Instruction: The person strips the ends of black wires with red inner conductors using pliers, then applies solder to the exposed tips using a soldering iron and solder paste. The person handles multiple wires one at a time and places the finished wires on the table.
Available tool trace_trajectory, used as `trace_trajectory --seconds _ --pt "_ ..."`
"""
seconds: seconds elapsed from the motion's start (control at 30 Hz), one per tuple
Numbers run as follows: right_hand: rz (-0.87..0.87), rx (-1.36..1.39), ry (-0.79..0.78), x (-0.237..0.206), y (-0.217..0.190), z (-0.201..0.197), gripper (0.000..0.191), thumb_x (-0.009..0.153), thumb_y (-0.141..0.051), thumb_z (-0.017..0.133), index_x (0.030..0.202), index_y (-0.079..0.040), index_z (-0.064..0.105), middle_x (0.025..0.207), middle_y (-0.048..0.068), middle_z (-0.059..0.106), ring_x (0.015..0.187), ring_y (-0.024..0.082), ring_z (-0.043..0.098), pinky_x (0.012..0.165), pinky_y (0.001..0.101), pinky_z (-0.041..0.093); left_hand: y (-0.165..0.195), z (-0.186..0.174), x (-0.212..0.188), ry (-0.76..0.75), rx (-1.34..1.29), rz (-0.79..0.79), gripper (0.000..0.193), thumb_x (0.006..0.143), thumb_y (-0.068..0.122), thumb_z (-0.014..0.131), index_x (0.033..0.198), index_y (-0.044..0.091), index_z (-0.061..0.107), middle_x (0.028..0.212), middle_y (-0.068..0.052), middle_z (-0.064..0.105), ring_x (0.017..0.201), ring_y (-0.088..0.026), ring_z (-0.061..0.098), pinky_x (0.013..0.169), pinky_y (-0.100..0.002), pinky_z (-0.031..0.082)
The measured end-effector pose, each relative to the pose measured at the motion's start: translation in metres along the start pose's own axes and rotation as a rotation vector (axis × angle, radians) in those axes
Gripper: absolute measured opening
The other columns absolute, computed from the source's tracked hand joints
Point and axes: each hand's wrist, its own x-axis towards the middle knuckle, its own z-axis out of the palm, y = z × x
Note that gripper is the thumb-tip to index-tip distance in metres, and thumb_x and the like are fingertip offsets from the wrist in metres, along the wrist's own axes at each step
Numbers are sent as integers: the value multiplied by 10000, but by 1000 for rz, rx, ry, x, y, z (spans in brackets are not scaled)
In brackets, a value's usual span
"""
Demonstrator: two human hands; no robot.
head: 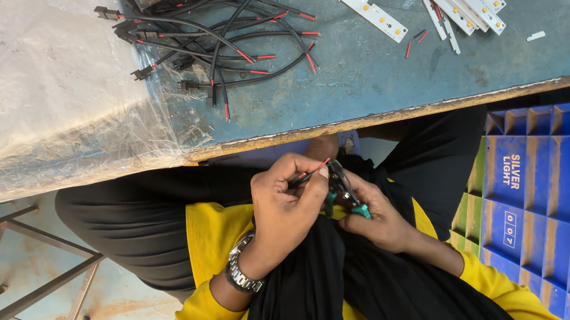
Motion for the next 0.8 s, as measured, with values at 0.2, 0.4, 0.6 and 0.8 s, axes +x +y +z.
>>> trace_trajectory --seconds 0.2,0.4,0.6,0.8 --pt "-212 -347 104 10 -15 8 655 709 91 487 1358 12 528 1176 74 580 1071 162 576 945 276 466 -3 -1 1 4 83 57 44 953 23 707 956 -21 712 715 38 660 643 35 517 554 -167 406" --pt "-215 -404 131 13 -28 11 405 677 96 493 1063 -11 551 906 50 467 789 152 465 700 278 419 -4 -2 0 -16 63 65 42 961 22 705 963 -20 710 708 35 664 624 36 516 539 -164 397" --pt "-203 -427 159 14 -30 14 345 686 103 493 1004 -21 534 837 33 467 712 140 450 631 274 400 0 -2 0 -43 18 60 44 973 23 686 973 -19 699 739 26 705 644 33 567 554 -166 432" --pt "-216 -395 152 13 -28 12 354 690 100 497 1021 -19 529 843 31 489 717 124 488 624 272 430 -4 -1 -3 -23 55 55 45 966 19 696 972 -23 712 699 28 670 623 35 518 539 -169 391"
